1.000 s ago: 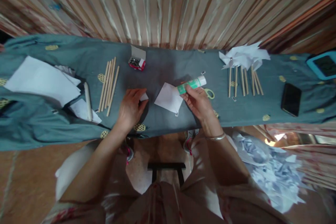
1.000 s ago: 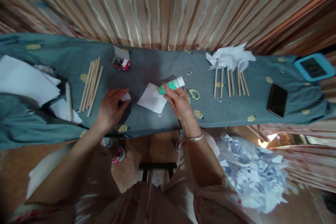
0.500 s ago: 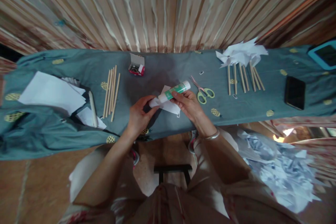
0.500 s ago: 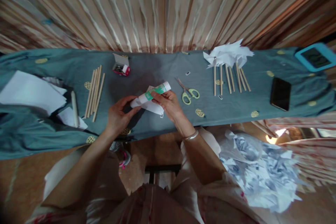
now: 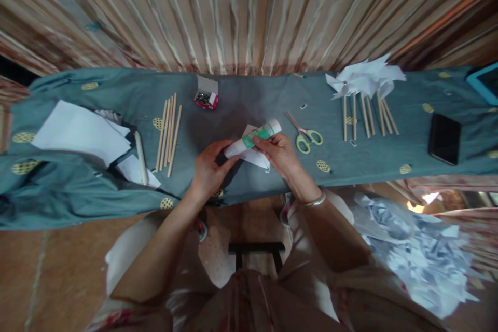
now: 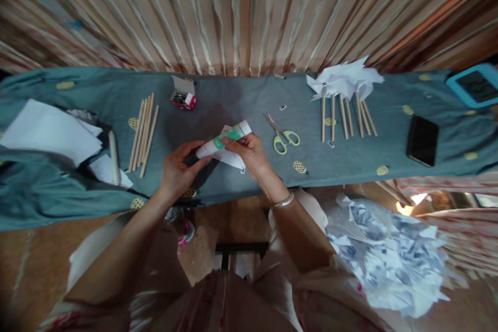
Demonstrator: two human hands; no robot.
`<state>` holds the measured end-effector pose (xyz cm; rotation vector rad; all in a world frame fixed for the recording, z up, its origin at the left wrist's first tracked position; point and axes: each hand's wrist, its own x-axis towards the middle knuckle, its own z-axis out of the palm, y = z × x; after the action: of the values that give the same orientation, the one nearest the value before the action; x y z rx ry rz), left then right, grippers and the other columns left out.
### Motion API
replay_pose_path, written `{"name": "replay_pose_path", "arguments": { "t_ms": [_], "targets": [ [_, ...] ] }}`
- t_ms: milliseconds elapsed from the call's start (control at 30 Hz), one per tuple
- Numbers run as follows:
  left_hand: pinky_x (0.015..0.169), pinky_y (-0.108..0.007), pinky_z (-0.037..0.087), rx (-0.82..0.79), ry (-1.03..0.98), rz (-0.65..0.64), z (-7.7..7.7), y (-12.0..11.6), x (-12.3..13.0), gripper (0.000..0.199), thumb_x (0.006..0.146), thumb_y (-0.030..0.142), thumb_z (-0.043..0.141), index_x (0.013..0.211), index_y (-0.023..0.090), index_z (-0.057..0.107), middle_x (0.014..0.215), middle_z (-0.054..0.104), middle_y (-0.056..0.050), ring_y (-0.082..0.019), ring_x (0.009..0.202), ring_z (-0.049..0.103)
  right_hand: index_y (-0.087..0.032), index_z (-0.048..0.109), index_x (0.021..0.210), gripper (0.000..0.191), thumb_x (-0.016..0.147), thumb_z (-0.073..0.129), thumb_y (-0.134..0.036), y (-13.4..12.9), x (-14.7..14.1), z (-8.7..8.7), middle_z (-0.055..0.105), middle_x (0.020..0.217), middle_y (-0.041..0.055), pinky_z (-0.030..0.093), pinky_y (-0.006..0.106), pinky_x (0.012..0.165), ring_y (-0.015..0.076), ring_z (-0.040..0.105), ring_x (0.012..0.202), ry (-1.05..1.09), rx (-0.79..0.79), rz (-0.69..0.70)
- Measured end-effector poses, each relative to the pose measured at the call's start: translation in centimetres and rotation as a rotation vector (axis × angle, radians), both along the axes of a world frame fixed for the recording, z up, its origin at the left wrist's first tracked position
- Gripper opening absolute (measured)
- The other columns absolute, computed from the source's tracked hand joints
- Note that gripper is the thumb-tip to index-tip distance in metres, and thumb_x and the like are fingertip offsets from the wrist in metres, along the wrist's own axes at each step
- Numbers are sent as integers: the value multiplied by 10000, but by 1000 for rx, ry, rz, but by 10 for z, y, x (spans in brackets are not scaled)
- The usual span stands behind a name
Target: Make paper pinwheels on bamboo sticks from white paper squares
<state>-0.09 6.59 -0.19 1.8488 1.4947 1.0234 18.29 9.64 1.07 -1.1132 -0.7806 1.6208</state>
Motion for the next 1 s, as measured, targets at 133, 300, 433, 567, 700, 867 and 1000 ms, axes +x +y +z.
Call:
{"name": "replay_pose_path", "arguments": {
  "t_ms": [133,300,433,567,700,867,1000],
  "targets": [
    [893,-352,536,9,47,-3,1,-1,-1,313,853,411,659,1095,211,659,1070,724,-62,-206,970,678,-204,677,688,418,481,901,-490,0,-1,-1,690,638,-19,538,271,603,136,633,599,-26,-11,7],
    [905,-359,534,66,70,-8,1,-1,-1,306,867,418,645,1093,212,660,1077,723,-66,-209,983,677,-182,690,663,405,482,901,-477,-1,-5,-3,702,634,-18,525,249,577,111,617,548,-28,-33,38],
    [894,-363,540,87,46,-21,-1,-1,-3,296,867,413,648,1076,205,671,1056,729,-72,-214,966,684,-175,705,685,395,489,898,-458,-2,-11,-2,723,680,-16,548,256,632,112,640,586,-10,-32,60],
    [900,-358,541,67,53,-14,0,-2,-4,311,864,409,654,1091,198,675,1070,733,-75,-216,977,688,-182,690,677,418,457,904,-466,-3,-15,0,722,685,-22,578,289,705,123,655,622,-11,-10,57],
    [918,-369,538,54,64,-3,0,-3,-2,378,861,448,645,1151,207,667,1120,725,-83,-225,1012,684,-187,688,696,427,463,896,-478,-4,-19,-1,722,709,-22,577,301,731,129,658,645,-33,15,74],
    [864,-354,552,38,73,49,1,0,-10,361,874,481,600,1105,218,688,1065,740,-66,-224,959,695,-212,701,784,430,515,869,-502,-4,-9,-4,739,761,-9,563,303,731,155,676,713,-115,110,93],
    [846,-348,551,64,161,143,2,4,-28,347,870,459,592,1089,206,684,1055,737,-73,-232,944,696,-217,719,866,305,719,744,-483,-1,21,-7,751,825,20,540,300,723,157,674,744,-347,266,-2]
  ]
}}
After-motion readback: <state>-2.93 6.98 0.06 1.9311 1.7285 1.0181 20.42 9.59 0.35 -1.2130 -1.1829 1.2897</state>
